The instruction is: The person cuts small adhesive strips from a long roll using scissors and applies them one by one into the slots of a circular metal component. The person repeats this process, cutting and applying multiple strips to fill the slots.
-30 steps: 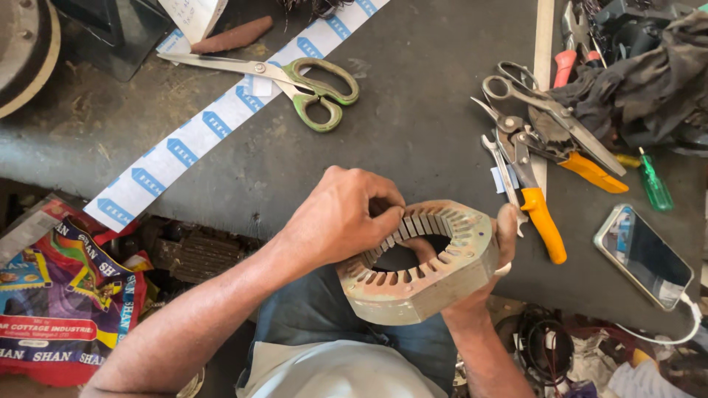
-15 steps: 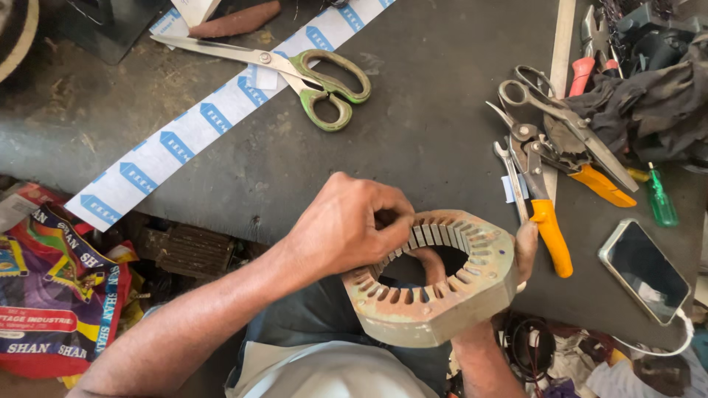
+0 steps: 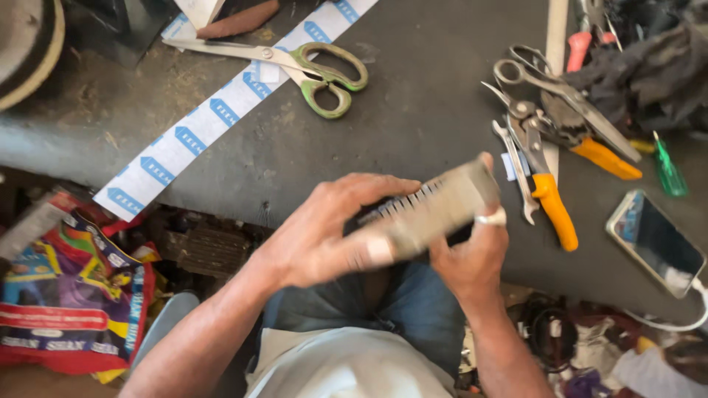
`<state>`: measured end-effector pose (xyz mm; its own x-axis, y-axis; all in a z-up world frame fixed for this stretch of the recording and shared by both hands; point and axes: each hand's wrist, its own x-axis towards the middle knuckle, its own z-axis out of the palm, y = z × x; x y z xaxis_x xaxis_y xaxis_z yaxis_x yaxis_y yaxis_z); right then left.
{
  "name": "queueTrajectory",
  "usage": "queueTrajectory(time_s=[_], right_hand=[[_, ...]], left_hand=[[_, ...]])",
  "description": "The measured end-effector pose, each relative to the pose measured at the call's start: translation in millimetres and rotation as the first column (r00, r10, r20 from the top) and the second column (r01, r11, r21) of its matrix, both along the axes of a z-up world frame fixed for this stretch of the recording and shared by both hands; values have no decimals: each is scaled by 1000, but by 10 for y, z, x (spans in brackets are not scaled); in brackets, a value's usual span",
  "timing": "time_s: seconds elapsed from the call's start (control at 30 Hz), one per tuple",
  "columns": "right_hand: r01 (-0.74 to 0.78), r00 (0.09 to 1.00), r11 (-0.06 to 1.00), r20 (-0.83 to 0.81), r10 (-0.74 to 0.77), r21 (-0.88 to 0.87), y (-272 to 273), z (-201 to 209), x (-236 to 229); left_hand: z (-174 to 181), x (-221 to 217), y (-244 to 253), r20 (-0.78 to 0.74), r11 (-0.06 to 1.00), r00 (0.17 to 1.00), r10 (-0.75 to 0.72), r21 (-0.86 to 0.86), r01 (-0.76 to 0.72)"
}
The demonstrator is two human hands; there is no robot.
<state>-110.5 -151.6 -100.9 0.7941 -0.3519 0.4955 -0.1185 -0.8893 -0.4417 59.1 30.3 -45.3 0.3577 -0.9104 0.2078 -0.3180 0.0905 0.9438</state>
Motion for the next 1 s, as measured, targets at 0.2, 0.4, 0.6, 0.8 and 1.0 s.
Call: queueTrajectory(time_s=[0.2,0.4,0.6,0.8,1.0], right_hand=[[-17,999,948,51,0,318,65,-19,-66],[-14,984,959,175,-38,285,178,-107,-132],[53,969,992,236,-79,115,222,-159,-24],[139,986,987,98,-131,-75,-236,140,-171],[-25,950,895,-290,-118,-445,-1117,304,50]], left_hand=[[-40,10,-42,-62,996,998,12,90,-7],[-90,-71,-32,6,997,998,66,33,-66],[-153,-88,-26,9,997,997,74,19,-74],[-125,-204,-22,-141,992,988,60,-101,-75],[-215,-313,44,-137,956,965,225,-159,-245]])
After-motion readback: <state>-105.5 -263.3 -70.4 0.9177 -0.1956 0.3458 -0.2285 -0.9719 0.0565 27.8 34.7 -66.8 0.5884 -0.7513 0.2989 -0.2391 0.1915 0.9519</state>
